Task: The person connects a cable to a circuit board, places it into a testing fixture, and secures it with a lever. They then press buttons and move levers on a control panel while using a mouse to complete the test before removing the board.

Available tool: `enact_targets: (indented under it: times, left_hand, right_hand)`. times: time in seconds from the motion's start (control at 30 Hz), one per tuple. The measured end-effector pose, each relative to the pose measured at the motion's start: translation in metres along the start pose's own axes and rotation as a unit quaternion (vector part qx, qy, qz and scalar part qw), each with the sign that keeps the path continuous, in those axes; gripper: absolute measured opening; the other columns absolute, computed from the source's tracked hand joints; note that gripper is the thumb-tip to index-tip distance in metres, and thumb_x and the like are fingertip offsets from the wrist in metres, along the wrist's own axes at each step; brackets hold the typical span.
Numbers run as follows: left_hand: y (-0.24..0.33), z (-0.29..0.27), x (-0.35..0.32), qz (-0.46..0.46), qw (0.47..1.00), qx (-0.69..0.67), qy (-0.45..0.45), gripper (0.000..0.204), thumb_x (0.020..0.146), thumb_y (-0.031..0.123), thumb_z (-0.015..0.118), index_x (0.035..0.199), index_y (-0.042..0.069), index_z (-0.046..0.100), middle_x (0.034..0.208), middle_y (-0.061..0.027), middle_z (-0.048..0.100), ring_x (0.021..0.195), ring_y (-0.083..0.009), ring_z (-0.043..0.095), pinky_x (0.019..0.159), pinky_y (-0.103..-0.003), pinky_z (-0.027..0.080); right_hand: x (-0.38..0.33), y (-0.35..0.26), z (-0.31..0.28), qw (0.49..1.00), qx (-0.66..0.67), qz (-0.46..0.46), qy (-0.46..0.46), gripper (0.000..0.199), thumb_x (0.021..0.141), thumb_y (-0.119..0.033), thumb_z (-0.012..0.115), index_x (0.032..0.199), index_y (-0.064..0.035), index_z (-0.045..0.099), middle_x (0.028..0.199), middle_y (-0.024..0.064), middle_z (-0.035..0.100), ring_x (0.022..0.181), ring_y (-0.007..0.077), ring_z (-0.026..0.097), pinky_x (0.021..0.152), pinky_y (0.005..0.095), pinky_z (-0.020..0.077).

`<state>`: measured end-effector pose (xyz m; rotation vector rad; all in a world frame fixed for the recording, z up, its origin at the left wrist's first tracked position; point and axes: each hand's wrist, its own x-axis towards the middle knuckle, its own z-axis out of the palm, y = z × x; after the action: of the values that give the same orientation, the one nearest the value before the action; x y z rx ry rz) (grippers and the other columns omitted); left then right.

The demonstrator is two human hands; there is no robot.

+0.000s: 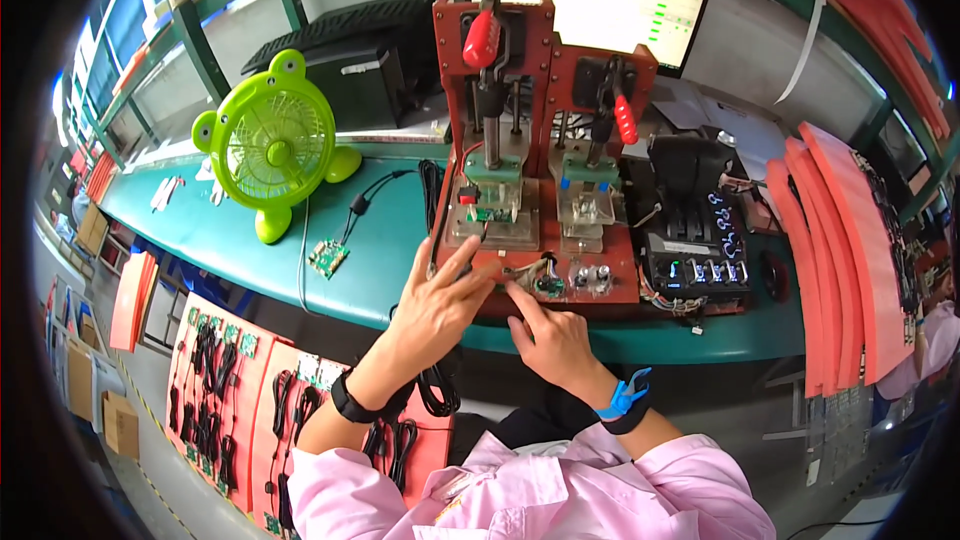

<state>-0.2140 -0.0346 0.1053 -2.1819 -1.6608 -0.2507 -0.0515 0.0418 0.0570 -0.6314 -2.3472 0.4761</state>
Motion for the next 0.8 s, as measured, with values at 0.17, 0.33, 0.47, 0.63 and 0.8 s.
enact_targets:
  times: [0.17, 0.33, 0.47, 0.63, 0.8]
  left_hand:
    - [0.001, -0.005, 0.008, 0.010, 0.999, 0.024, -0.046, 0.034, 0.070, 0.015, 0.057, 0.103, 0.006, 0.059, 0.124, -0.0034, 0.046, 0.126, -0.0238, 0.029, 0.098, -0.055, 0.021]
    - [0.020, -0.005, 0.035, -0.030, 0.990, -0.140, 0.004, 0.035, 0.070, 0.016, 0.061, 0.104, 0.007, 0.060, 0.116, -0.0039, 0.052, 0.125, -0.0213, 0.032, 0.100, -0.053, 0.020]
    - [0.028, -0.008, 0.056, 0.044, 0.989, -0.138, 0.020, 0.033, 0.069, 0.020, 0.065, 0.099, 0.009, 0.062, 0.101, -0.0053, 0.058, 0.113, -0.0219, 0.044, 0.093, -0.047, 0.031]
    - [0.019, 0.006, 0.069, -0.032, 0.989, -0.148, 0.006, 0.021, 0.069, 0.021, 0.064, 0.085, 0.008, 0.063, 0.081, -0.0047, 0.057, 0.090, -0.0218, 0.052, 0.081, -0.038, 0.038]
    - [0.026, 0.009, 0.086, -0.023, 0.990, -0.137, 0.026, 0.013, 0.067, 0.018, 0.065, 0.069, 0.007, 0.059, 0.069, -0.0037, 0.052, 0.075, -0.0223, 0.049, 0.072, -0.034, 0.038]
  right_hand:
    - [-0.001, 0.014, -0.007, 0.998, 0.060, 0.001, -0.017, 0.046, 0.073, -0.007, 0.058, 0.118, -0.0063, 0.048, 0.068, 0.0133, 0.061, 0.060, 0.0290, 0.060, 0.053, 0.0366, 0.0476]
    - [-0.010, 0.029, -0.017, 0.986, 0.158, -0.056, -0.010, 0.040, 0.073, -0.004, 0.058, 0.112, -0.0053, 0.052, 0.071, 0.0119, 0.062, 0.066, 0.0286, 0.061, 0.057, 0.0354, 0.0486]
    - [-0.035, 0.055, -0.021, 0.983, 0.166, -0.079, -0.024, 0.028, 0.074, -0.004, 0.057, 0.102, -0.0044, 0.059, 0.071, 0.0114, 0.062, 0.064, 0.0253, 0.061, 0.056, 0.0321, 0.0480]
    - [-0.052, 0.080, -0.022, 0.947, 0.315, 0.059, -0.032, 0.012, 0.076, -0.005, 0.058, 0.087, -0.0034, 0.063, 0.069, 0.0093, 0.060, 0.057, 0.0170, 0.059, 0.052, 0.0259, 0.0447]
    - [-0.050, 0.080, -0.024, 0.945, 0.318, 0.065, -0.037, 0.009, 0.077, -0.006, 0.057, 0.084, -0.0018, 0.061, 0.069, 0.0106, 0.060, 0.055, 0.0173, 0.056, 0.051, 0.0265, 0.0427]
